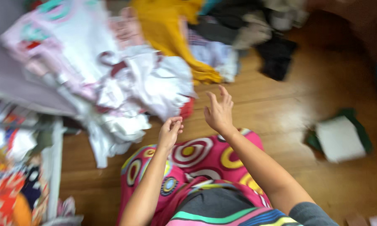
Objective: The person sorts through a pile of clothes, picks up baby socks and garments, and folds them by hand while sitting on the floor.
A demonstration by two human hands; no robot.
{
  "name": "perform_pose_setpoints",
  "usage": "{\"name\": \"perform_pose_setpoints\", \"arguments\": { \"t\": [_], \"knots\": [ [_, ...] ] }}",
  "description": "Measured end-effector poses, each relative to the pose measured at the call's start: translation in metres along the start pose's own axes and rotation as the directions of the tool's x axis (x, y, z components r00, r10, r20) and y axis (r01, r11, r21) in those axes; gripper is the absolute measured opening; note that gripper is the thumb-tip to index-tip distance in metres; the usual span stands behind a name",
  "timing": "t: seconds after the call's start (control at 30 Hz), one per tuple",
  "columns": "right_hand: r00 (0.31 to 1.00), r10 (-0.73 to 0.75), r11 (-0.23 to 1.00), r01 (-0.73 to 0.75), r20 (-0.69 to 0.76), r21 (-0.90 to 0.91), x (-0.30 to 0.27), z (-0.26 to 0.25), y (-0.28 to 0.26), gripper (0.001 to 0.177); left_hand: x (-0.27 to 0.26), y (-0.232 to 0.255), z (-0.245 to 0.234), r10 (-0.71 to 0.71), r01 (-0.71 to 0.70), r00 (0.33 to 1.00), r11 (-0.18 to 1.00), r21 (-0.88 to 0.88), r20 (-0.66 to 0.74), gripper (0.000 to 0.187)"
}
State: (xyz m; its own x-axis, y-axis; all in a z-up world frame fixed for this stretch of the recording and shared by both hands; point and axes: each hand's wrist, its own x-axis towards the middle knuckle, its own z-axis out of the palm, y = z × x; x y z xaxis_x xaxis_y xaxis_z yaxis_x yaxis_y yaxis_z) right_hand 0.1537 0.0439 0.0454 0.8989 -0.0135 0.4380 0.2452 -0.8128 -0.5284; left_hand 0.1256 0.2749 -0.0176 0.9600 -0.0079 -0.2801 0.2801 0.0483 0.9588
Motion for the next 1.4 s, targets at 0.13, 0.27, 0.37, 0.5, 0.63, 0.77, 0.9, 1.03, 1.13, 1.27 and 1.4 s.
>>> {"name": "perform_pose_setpoints", "arguments": {
  "t": [0.13,0.27,0.37,0.5,0.63,0.77,0.9,1.03,1.13,1.27,1.4],
  "knots": [
    [0.983,-0.143,0.989,0.145,0.118,-0.009,0.027,0.051,-0.032,0.051,0.038,-0.01,-0.067,0.04,-0.031,0.982,0.998,0.051,-0.185,0.02],
    [0.951,-0.186,0.983,0.179,0.246,0.052,0.074,0.093,-0.065,0.048,0.075,0.009,-0.126,0.509,-0.307,0.782,0.817,0.489,-0.359,0.013],
    [0.914,-0.364,0.931,0.357,0.179,0.069,0.127,0.127,-0.086,0.049,0.101,0.051,-0.157,0.68,-0.265,0.63,0.643,0.719,-0.375,0.013],
    [0.88,-0.44,0.893,0.407,0.177,0.192,0.192,0.18,-0.112,0.039,0.127,0.094,-0.175,0.823,-0.167,0.441,0.467,0.868,-0.358,0.019],
    [0.606,-0.487,0.856,0.475,0.63,0.205,0.215,0.212,-0.127,0.019,0.126,0.093,-0.162,0.662,-0.248,0.679,0.613,0.75,-0.317,0.014],
    [0.639,-0.502,0.85,0.489,0.583,0.196,0.185,0.201,-0.128,0.048,0.106,0.096,-0.137,0.677,-0.393,0.731,0.519,0.759,-0.085,0.038],
    [0.756,-0.457,0.886,0.437,0.469,0.158,0.16,0.165,-0.124,0.025,0.082,0.113,-0.116,0.734,-0.37,0.67,0.455,0.81,-0.107,0.036],
    [0.839,-0.423,0.906,0.387,0.341,0.173,0.131,0.106,-0.135,0.015,0.051,0.129,-0.096,0.809,-0.387,0.585,0.34,0.857,-0.057,0.019],
    [0.894,-0.349,0.935,0.312,0.28,0.168,0.112,0.065,-0.146,0.011,0.036,0.137,-0.075,0.852,-0.466,0.522,0.322,0.825,-0.038,0.014],
    [0.935,-0.312,0.944,0.286,0.166,0.165,0.088,0.026,-0.151,0.012,0.018,0.133,-0.035,0.858,-0.519,0.483,0.439,0.734,-0.172,0.009],
    [0.906,-0.423,0.896,0.415,0.022,0.161,0.07,-0.005,-0.14,0.014,0.008,0.126,-0.005,0.781,-0.601,0.573,0.607,0.52,-0.249,0.017]
  ]
}}
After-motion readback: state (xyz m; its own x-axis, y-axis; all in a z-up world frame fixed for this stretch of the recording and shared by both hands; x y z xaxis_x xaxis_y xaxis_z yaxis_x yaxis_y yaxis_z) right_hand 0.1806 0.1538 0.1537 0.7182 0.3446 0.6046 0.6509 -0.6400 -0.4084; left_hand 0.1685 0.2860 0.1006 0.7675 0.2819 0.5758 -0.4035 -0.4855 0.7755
